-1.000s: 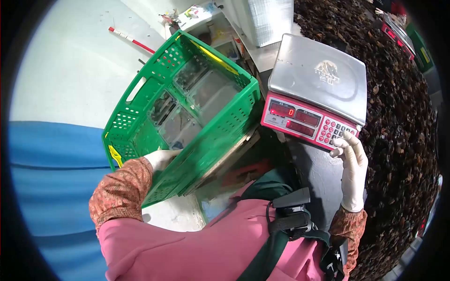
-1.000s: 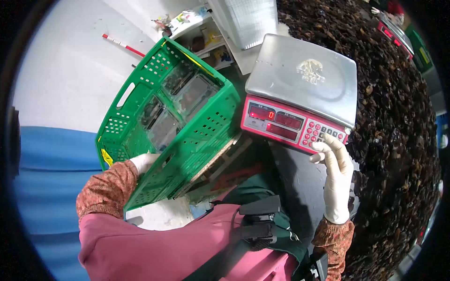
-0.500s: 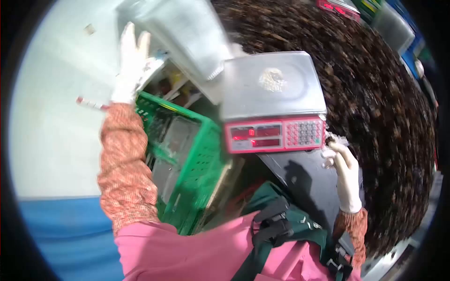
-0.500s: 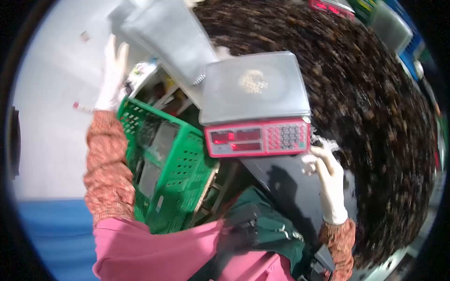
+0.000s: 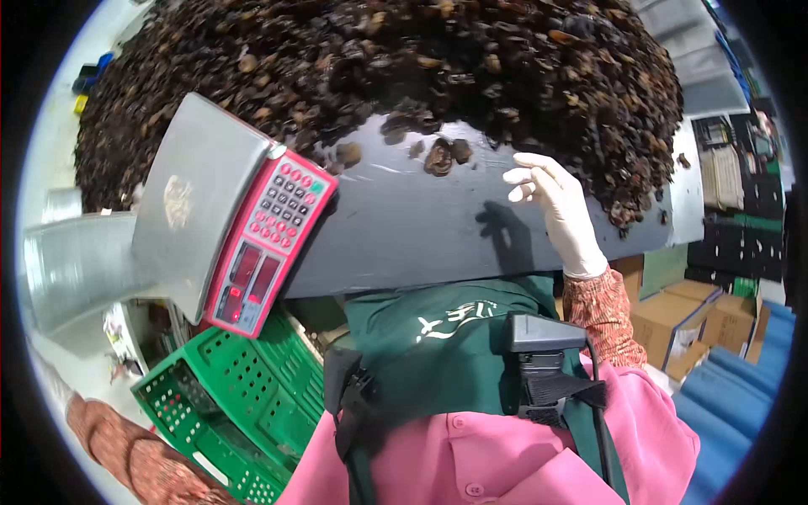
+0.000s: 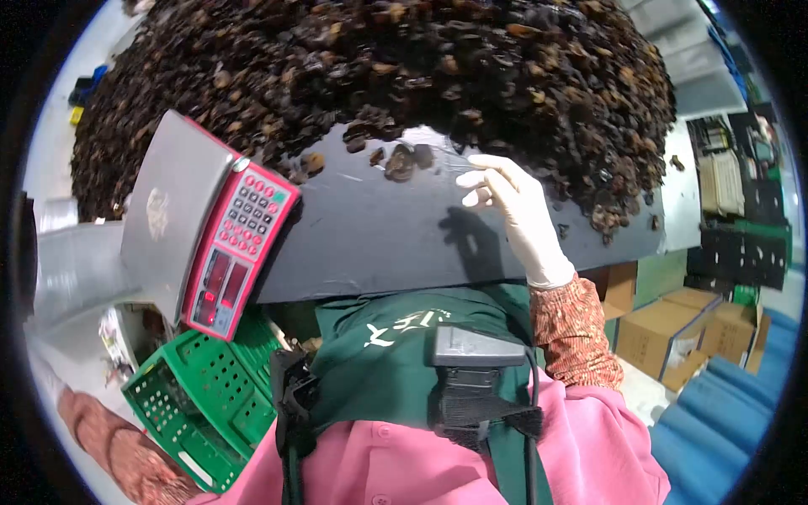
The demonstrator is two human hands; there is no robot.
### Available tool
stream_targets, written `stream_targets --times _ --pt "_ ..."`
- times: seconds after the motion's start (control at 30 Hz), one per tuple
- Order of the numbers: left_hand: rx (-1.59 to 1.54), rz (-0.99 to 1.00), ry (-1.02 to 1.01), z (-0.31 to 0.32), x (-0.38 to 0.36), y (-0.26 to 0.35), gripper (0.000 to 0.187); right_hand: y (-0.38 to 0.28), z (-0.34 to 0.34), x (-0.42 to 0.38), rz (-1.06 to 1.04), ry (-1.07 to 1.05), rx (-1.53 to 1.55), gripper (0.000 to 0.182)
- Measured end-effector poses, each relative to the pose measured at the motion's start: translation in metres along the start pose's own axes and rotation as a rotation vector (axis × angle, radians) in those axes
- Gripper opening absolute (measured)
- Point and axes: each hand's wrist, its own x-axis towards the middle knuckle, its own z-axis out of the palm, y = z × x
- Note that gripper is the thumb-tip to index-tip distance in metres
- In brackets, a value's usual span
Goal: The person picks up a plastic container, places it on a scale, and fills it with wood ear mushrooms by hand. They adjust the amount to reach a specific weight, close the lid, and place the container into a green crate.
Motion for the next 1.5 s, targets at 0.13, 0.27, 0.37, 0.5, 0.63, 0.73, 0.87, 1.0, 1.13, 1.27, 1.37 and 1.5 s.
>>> stream_targets --times 0.13,0.27,0.37,0.5,0.63,0.73,0.87,1.0,1.13,1.27,1.37,1.5 --pt "-0.121 0.211 0.014 0.002 -0.065 0.121 0.024 0.010 -0.014 -0.008 0.032 0.061 -0.097 0.030" --pt "-0.173 0.484 -0.073 0.018 -0.141 0.269 0.020 0.039 0.012 0.008 -0.293 0.036 -0.546 0.028" --pt "-0.100 0.570 -0.124 0.041 -0.179 0.329 0.018 0.050 0.040 0.036 -0.439 0.126 -0.809 0.037" --pt "-0.041 0.673 -0.180 0.065 -0.178 0.319 0.042 0.053 0.057 0.071 -0.512 0.126 -1.141 0.046" --pt "0.005 0.625 -0.115 0.019 -0.187 0.406 0.061 0.069 0.063 0.075 -0.566 0.002 -0.898 0.025" --pt "-0.163 0.731 -0.314 0.018 -0.193 0.458 0.066 0.062 0.071 0.047 -0.525 -0.125 -0.645 0.013" --pt "-0.573 0.771 -0.460 0.096 -0.240 0.530 0.080 0.053 0.080 0.019 -0.395 -0.258 -0.547 0.021" --pt "-0.836 0.698 -0.402 0.167 -0.290 0.565 0.080 0.048 0.058 0.027 -0.469 -0.339 -0.526 0.023" --pt "-0.812 0.734 -0.174 0.204 -0.318 0.564 0.044 0.052 0.056 0.065 -0.643 -0.008 -0.595 0.013" --pt "-0.932 0.630 -0.137 0.207 -0.322 0.560 0.037 0.042 0.086 0.114 -0.596 0.080 -0.869 0.027" --pt "-0.926 0.636 -0.125 0.204 -0.320 0.562 0.037 0.056 0.088 0.137 -0.579 0.061 -0.882 0.026" --pt "-0.950 0.609 -0.150 0.205 -0.318 0.562 0.040 0.036 0.071 0.119 -0.096 -0.034 -0.450 0.022"
